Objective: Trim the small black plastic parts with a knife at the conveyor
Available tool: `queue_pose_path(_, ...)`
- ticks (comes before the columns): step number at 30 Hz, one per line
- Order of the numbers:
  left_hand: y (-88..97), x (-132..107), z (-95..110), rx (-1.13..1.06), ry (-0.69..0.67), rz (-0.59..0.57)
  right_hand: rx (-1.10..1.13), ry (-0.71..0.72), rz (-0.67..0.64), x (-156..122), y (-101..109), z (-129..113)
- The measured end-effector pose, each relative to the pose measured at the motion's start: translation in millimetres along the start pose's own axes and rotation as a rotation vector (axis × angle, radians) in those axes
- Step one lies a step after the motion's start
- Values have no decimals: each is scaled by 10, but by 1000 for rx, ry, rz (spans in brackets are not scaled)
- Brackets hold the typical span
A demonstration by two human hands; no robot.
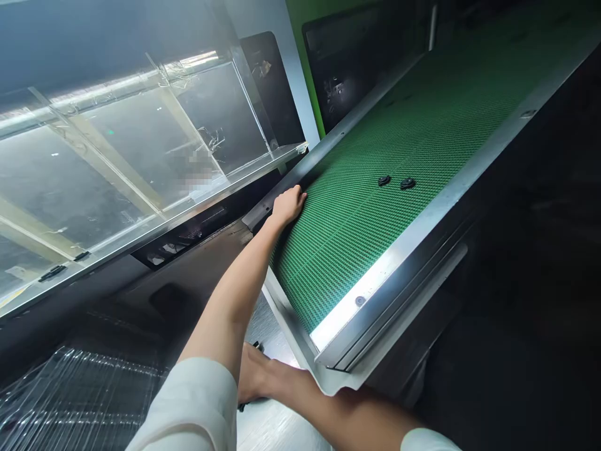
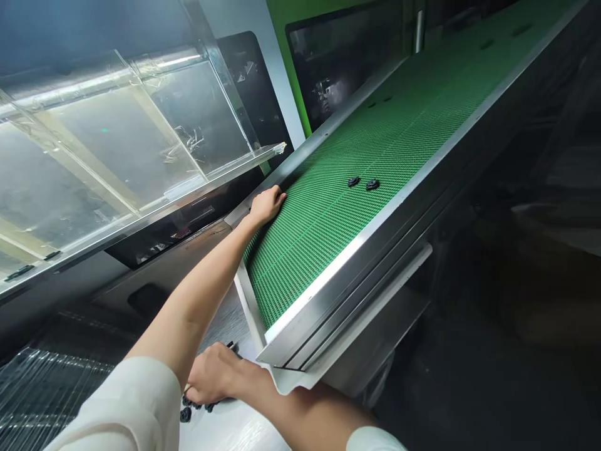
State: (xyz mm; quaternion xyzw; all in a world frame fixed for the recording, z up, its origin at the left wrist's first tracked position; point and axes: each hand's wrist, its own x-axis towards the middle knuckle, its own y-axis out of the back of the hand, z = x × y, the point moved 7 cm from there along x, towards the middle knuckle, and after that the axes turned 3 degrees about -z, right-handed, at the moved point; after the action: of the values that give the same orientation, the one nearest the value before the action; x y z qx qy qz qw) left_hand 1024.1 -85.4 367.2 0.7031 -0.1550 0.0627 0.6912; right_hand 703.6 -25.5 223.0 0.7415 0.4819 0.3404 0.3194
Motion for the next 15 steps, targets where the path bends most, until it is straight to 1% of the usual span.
queue_pose_path(3,20,-39,35,-70,-58,34,-61,48,5,79,-89,2)
queue_pose_path(5,50,-55,53,-224,-63,77,-130,112,-30,157,-198,-9)
queue_pose_path(6,75,-60,44,-364,-31,109,-158,139,-48,202,-256,-10)
queue_pose_path(7,97,-66,22,-549,22,142,-174,157,-61,246,-310,-6)
queue_pose_path(9,98,-84,-15,-998,157,173,-179,171,-68,323,-392,12)
queue_pose_path(11,66,-101,38,-1419,257,132,-171,165,-58,371,-441,35)
queue_pose_path(12,62,-108,97,-1578,279,93,-165,160,-49,383,-453,46)
queue_pose_path(13,67,-116,167,-1694,289,52,-155,154,-39,389,-457,54)
queue_pose_path(15,83,-137,312,-1799,294,-20,-124,147,-5,386,-435,62)
